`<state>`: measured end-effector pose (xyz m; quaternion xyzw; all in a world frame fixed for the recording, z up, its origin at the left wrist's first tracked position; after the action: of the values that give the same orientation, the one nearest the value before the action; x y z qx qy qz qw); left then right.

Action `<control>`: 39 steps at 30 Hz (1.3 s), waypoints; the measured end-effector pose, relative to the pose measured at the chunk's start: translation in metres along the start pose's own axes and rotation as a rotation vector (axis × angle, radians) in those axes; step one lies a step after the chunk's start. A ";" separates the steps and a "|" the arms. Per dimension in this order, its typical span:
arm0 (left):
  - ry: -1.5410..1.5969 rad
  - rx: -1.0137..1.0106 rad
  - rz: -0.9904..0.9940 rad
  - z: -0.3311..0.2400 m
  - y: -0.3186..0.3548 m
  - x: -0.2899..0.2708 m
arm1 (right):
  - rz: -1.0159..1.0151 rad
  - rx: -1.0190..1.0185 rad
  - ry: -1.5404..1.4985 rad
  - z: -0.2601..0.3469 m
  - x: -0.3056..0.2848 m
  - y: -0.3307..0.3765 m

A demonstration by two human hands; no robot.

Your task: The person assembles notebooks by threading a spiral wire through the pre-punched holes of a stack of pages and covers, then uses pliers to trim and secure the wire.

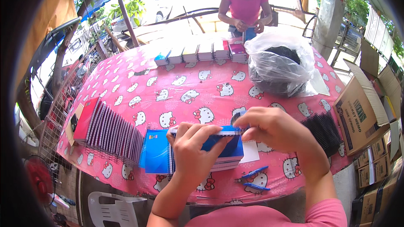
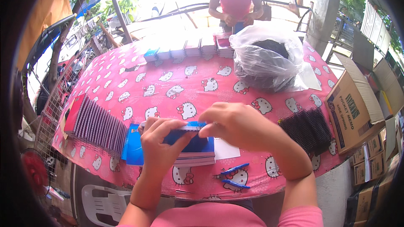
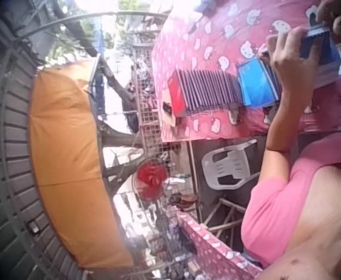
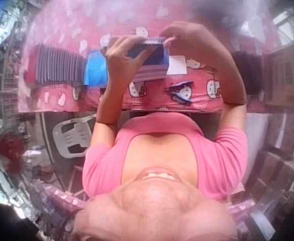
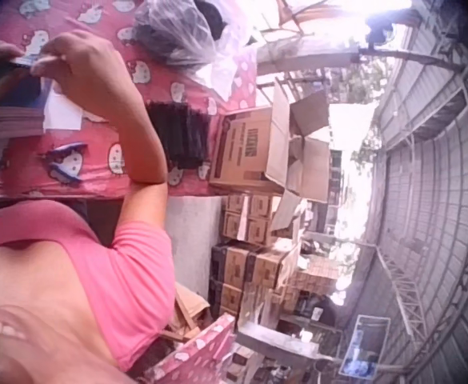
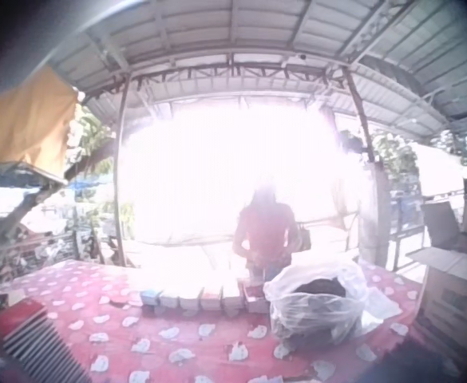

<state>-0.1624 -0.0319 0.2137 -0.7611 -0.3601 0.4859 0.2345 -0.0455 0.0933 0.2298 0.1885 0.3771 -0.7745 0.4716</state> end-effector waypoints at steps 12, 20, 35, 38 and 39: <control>0.021 0.025 0.026 0.001 -0.004 0.001 | -0.123 0.247 0.594 -0.243 0.027 0.080; -0.006 0.042 0.040 0.005 -0.004 0.000 | 0.014 -0.147 -0.236 -0.076 -0.018 -0.007; 0.071 -0.030 -0.172 0.035 0.003 -0.015 | -0.061 0.038 0.375 -0.078 0.003 -0.054; 0.655 -0.462 -0.129 0.066 0.030 0.004 | 0.003 -0.138 -0.212 -0.060 0.010 -0.049; 0.732 -0.459 -0.155 0.068 0.028 0.006 | 0.006 -0.059 -0.113 -0.061 0.013 -0.052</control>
<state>-0.2138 -0.0447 0.1616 -0.8862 -0.4081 0.0722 0.2073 -0.1010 0.1460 0.2037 0.1317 0.3721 -0.7709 0.4999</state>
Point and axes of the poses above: each hand's wrist, its own y-axis away from the middle knuckle, its own x-axis out of the palm, z = x × y, the point moved 7 cm from there along -y, towards the middle knuckle, and after that the axes turned 4 degrees about -y, right-handed, at the moved point
